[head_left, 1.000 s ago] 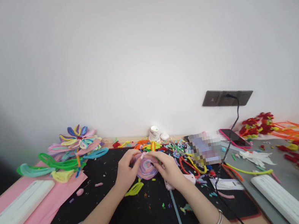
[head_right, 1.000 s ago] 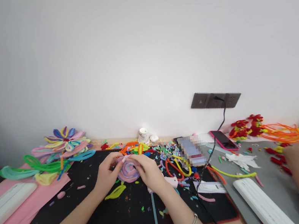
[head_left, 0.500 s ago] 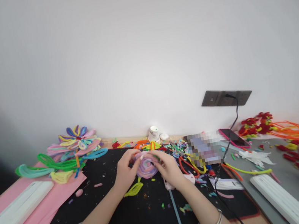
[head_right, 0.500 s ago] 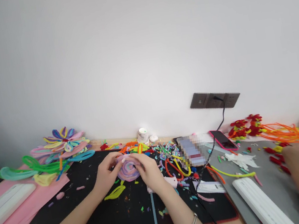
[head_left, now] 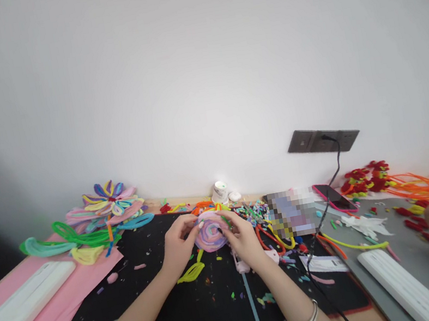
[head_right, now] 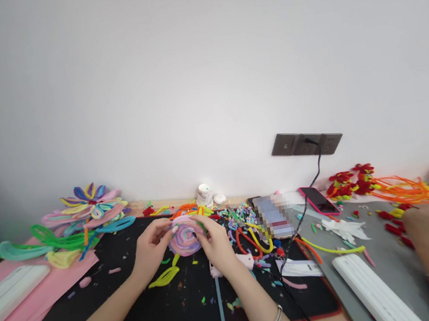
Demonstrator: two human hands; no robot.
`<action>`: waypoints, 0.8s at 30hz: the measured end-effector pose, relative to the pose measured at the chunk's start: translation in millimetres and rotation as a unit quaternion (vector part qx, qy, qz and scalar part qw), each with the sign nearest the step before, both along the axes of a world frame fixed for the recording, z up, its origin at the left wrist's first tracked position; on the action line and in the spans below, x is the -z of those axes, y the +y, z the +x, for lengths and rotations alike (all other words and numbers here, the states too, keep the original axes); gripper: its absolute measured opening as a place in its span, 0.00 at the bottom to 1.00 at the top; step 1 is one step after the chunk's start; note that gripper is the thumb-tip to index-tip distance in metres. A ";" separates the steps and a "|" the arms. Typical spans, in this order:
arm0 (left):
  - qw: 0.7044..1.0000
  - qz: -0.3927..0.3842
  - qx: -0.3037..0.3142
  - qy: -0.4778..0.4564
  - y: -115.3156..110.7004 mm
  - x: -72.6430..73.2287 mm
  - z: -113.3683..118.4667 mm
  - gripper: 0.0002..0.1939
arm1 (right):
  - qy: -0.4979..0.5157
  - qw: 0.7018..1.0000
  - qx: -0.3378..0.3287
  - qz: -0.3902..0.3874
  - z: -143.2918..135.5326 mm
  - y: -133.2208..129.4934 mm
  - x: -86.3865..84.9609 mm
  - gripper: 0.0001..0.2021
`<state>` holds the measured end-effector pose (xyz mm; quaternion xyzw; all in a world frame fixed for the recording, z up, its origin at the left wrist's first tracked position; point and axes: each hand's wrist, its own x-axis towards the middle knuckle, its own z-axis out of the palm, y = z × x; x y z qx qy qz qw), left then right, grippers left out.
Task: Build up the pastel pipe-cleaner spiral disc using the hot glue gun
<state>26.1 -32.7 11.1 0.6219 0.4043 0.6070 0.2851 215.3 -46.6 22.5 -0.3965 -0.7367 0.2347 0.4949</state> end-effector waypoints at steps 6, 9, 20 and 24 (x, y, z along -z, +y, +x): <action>1.000 -0.012 -0.002 0.006 -1.3 -1.2 -0.4 0.10 | 0.002 1.000 -0.004 0.000 0.0 0.1 -0.4 0.21; 1.000 0.004 -0.007 0.021 -0.1 0.3 -1.2 0.08 | 0.001 1.000 -0.003 0.000 0.1 0.5 0.7 0.21; 0.999 0.041 -0.004 0.018 4.1 6.3 -1.2 0.04 | -0.007 1.000 -0.001 0.003 0.2 0.6 1.2 0.22; 0.999 0.045 -0.003 0.017 4.4 7.0 -1.0 0.04 | -0.013 1.000 0.000 0.005 0.1 1.0 1.8 0.21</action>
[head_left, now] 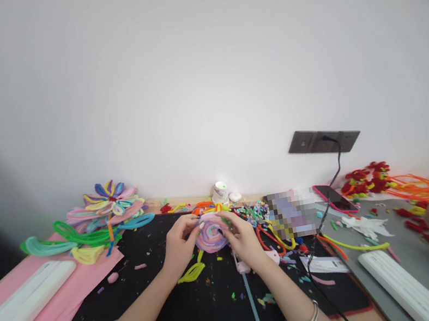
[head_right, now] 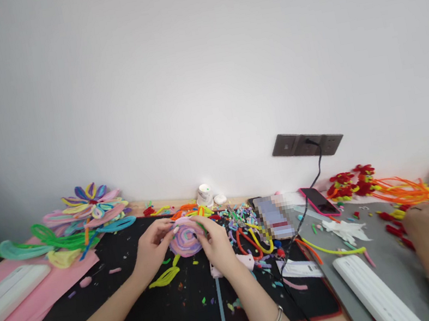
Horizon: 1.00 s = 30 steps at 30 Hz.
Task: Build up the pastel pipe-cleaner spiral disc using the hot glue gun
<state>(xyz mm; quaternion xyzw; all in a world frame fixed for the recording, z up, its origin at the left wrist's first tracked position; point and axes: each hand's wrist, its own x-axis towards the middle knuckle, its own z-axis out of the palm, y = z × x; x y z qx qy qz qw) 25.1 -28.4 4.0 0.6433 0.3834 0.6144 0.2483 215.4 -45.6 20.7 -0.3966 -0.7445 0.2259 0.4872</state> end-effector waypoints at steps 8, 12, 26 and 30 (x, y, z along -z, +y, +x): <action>1.000 -0.015 0.007 -0.004 -0.7 -2.4 0.8 0.04 | -0.011 1.000 0.001 0.005 -0.1 -1.3 -3.7 0.21; 0.999 -0.034 0.011 -0.015 -1.8 -3.6 1.4 0.05 | -0.013 1.000 0.001 0.005 -0.1 -1.5 -3.3 0.21; 0.999 -0.044 0.002 -0.015 -3.4 -6.1 2.2 0.07 | -0.017 1.000 0.003 0.012 0.2 -1.5 -3.2 0.21; 0.999 -0.035 -0.001 -0.008 -3.1 -6.2 1.7 0.06 | -0.015 1.000 0.006 0.004 -0.1 -2.2 -3.2 0.22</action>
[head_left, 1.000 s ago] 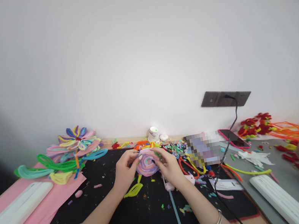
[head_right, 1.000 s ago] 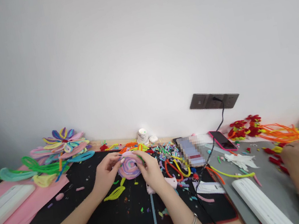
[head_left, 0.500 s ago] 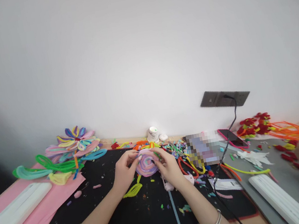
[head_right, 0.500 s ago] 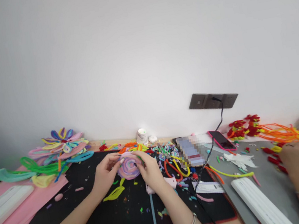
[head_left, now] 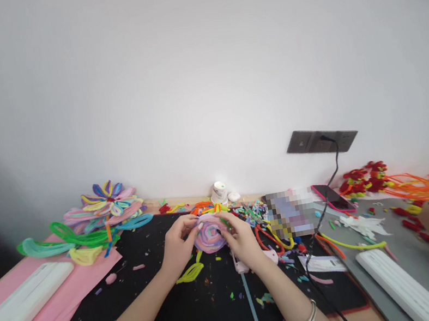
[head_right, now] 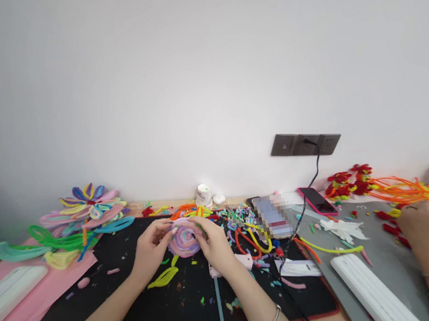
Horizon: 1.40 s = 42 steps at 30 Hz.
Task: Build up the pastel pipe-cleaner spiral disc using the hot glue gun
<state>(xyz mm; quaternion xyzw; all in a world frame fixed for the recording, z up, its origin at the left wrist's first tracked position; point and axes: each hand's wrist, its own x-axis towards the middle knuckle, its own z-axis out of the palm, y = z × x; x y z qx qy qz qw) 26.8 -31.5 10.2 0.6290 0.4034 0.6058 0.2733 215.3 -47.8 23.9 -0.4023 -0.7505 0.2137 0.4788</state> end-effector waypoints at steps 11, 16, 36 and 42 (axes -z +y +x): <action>1.000 0.006 0.003 0.000 1.2 1.7 -0.3 0.06 | 0.019 1.000 0.001 0.023 1.0 0.8 0.0 0.25; 1.000 0.008 0.004 0.000 0.9 1.7 -0.7 0.06 | 0.037 0.997 -0.015 0.063 1.5 1.8 -2.2 0.28; 1.000 0.005 0.001 -0.005 0.9 -0.8 0.2 0.07 | 0.031 0.998 -0.008 0.050 1.3 1.6 -2.0 0.26; 1.000 0.003 0.003 0.001 1.9 0.7 -0.1 0.06 | 0.002 1.000 0.002 0.011 0.6 0.3 1.2 0.24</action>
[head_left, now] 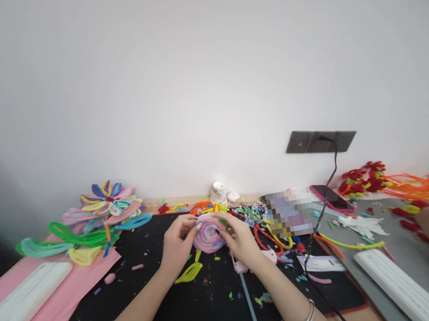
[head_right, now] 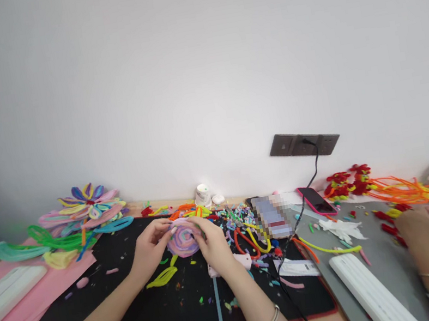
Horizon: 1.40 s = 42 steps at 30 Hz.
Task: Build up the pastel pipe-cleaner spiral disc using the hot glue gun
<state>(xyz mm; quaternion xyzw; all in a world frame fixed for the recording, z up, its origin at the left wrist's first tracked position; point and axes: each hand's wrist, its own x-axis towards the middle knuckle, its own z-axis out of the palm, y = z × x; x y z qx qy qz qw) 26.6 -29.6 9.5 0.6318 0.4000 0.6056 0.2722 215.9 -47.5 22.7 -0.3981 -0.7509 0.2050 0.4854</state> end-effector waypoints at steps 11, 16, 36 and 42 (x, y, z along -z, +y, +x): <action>1.000 0.004 -0.003 -0.002 0.1 0.0 0.2 0.06 | -0.015 1.000 -0.002 -0.012 0.3 0.6 1.5 0.24; 1.000 0.006 -0.002 0.004 0.2 -0.9 -0.1 0.06 | -0.019 1.000 0.000 -0.017 0.2 0.6 1.9 0.24; 1.000 0.010 0.000 0.005 0.3 0.4 -0.1 0.06 | -0.014 1.000 -0.007 -0.020 -0.1 -0.1 1.5 0.22; 1.000 0.011 0.001 0.005 -0.4 -1.1 0.1 0.05 | -0.018 1.000 -0.004 -0.009 0.6 1.0 2.4 0.23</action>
